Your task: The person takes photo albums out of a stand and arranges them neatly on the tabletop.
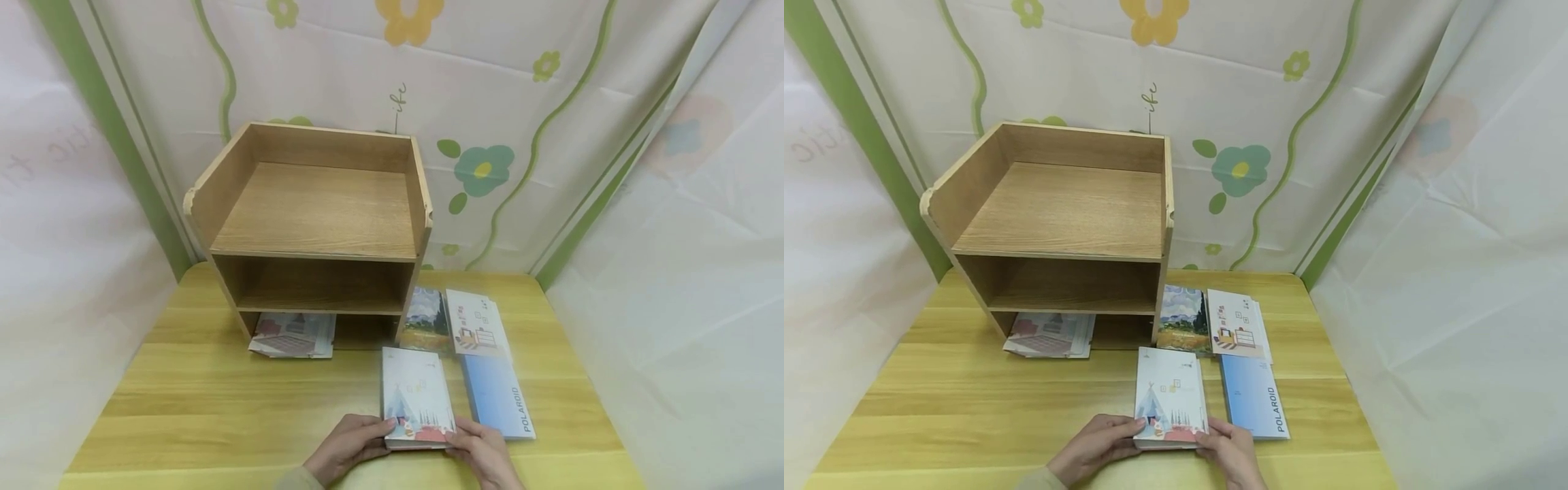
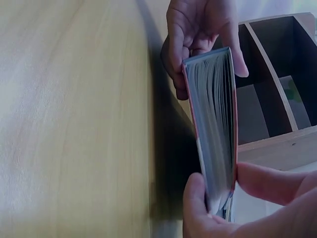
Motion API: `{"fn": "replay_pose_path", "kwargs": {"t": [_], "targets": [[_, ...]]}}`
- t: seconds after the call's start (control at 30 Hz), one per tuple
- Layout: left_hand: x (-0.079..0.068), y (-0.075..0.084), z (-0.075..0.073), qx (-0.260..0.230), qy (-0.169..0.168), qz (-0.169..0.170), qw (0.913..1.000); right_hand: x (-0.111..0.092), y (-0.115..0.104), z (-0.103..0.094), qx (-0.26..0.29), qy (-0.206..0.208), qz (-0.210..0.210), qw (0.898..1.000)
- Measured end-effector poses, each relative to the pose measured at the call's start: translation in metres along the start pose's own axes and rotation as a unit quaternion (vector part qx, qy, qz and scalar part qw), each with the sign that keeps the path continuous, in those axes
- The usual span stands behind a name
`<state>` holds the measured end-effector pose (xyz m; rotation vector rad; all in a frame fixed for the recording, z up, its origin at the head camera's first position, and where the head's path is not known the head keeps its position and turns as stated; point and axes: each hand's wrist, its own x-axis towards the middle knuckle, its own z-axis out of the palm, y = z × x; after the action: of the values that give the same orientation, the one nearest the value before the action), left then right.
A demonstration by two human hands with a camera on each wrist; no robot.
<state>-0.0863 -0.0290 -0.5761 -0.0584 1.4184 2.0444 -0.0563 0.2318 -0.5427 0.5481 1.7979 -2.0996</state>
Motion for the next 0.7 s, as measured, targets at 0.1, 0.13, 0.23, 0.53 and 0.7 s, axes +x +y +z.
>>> {"fn": "replay_pose_path", "kwargs": {"t": [0.1,0.13,0.23,0.53,0.7], "targets": [[0.000,0.001,0.003,0.014,0.011,0.001,0.9998,0.001,0.000,0.001,-0.006,-0.001,0.005,1.000],[0.000,0.000,0.004,0.019,0.015,0.005,0.9997,0.001,0.000,0.001,-0.008,0.000,0.005,1.000],[0.001,-0.002,0.008,0.036,0.030,0.021,0.9987,0.002,0.002,0.004,-0.020,0.012,0.002,1.000],[0.000,-0.002,0.013,0.085,0.074,0.055,0.9921,-0.005,-0.005,0.009,-0.043,0.011,0.012,0.999],[-0.001,0.003,0.014,0.099,0.077,0.049,0.9909,-0.011,-0.018,0.008,-0.068,-0.015,0.008,0.998]]}}
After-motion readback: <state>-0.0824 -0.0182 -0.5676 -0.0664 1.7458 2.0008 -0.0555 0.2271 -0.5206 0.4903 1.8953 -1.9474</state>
